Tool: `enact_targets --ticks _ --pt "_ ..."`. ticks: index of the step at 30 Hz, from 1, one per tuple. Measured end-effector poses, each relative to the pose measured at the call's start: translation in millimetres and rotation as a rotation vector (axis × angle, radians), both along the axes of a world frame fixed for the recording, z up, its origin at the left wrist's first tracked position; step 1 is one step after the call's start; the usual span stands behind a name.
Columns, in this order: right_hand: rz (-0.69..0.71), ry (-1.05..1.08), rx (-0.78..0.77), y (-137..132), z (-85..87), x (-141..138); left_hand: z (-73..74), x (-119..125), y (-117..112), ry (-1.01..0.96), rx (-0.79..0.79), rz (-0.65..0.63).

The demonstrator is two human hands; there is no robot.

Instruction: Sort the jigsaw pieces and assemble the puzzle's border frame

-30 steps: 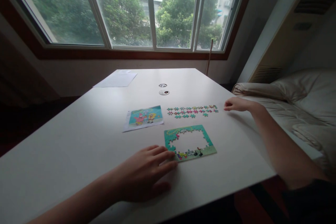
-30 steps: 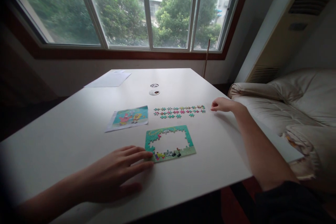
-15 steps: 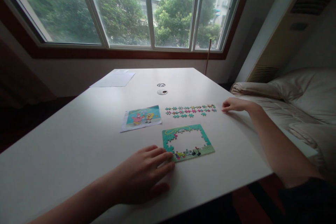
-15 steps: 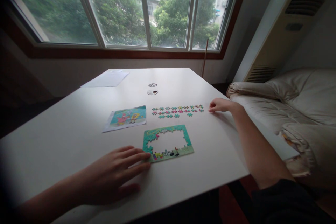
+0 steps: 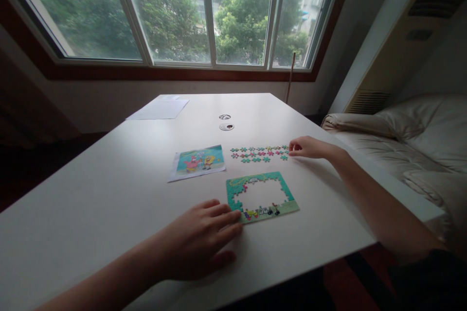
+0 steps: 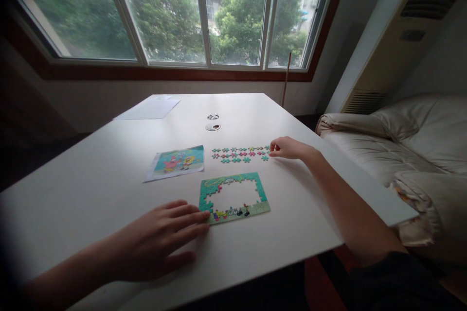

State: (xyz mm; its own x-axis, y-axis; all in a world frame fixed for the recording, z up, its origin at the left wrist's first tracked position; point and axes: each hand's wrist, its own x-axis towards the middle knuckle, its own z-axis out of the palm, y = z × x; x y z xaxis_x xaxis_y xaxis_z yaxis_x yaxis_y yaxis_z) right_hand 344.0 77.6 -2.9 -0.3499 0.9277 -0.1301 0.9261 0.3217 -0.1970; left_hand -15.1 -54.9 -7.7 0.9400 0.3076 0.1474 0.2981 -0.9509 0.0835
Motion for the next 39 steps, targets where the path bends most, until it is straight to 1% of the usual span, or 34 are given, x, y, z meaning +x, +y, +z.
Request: enact_targets --ticks 6,15,22,32,35,39 --pt "0.046 -0.008 0.002 -2 -3.6 -9 -1.4 0 0 0.004 0.022 -0.007" --pt "0.049 0.007 0.002 -1 -6.6 -8 1.0 0 0 0.035 -0.009 0.009" --pt "0.040 0.001 0.002 0 -8.8 -8 -0.8 0 0 -0.009 0.030 -0.009" --pt "0.070 -0.002 0.032 -4 -6.6 -15 0.3 -1 0 0.048 0.005 0.005" --pt "0.079 -0.003 0.044 -5 -5.8 -17 1.8 -4 3 0.045 -0.006 0.012" --pt "0.080 -0.012 0.044 -6 -4.0 -18 -0.7 -10 15 0.032 0.048 0.084"
